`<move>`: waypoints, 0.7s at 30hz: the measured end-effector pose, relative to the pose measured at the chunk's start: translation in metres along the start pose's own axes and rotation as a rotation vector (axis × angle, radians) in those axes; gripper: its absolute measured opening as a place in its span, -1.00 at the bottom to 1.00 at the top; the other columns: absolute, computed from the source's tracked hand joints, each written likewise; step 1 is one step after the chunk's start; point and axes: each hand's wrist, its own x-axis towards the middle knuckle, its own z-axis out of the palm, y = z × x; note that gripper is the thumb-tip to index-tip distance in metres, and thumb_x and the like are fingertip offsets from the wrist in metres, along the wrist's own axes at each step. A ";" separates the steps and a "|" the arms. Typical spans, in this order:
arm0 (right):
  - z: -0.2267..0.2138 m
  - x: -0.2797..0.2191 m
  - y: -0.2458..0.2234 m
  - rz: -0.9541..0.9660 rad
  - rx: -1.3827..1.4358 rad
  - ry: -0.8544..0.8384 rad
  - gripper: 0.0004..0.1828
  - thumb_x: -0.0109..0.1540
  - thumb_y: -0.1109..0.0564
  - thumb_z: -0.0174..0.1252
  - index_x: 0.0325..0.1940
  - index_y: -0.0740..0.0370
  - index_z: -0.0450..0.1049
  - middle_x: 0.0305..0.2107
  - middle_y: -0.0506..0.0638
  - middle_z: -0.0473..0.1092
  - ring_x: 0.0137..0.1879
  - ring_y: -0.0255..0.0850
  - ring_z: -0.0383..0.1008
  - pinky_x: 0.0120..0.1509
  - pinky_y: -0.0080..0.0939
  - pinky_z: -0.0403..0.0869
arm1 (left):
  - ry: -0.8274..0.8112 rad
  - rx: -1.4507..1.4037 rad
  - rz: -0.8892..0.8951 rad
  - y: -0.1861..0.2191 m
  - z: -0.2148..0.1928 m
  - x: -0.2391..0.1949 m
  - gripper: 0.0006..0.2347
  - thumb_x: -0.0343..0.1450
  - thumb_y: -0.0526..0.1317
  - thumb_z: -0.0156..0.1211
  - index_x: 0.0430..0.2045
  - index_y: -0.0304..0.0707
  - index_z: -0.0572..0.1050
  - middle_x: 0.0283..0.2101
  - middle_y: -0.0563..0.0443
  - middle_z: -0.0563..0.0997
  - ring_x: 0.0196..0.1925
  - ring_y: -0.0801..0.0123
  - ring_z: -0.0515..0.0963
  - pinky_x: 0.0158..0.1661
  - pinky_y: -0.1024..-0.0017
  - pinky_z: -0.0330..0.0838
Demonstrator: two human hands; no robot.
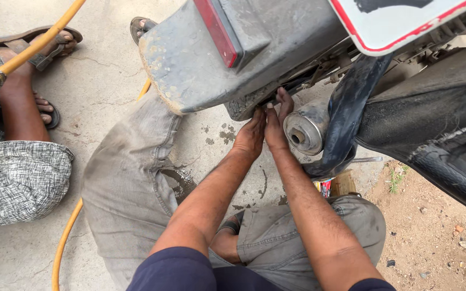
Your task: The person removes a motorcycle tire inner tube, inspects it, and then attempts to reinstall it into the tire casing. The person manipulates the tube with both hands, trying to fit it into the wheel rim area.
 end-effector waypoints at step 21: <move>-0.023 0.031 0.066 -0.384 -0.693 -0.487 -0.64 0.21 0.19 0.27 0.08 0.23 0.48 0.07 0.13 0.41 0.32 0.15 0.27 0.35 0.15 0.27 | 0.276 -1.987 -1.697 -0.042 -0.071 -0.015 -0.12 0.11 0.21 0.56 0.08 -0.53 0.26 0.01 -0.38 0.54 0.06 -0.06 0.58 0.06 0.19 0.48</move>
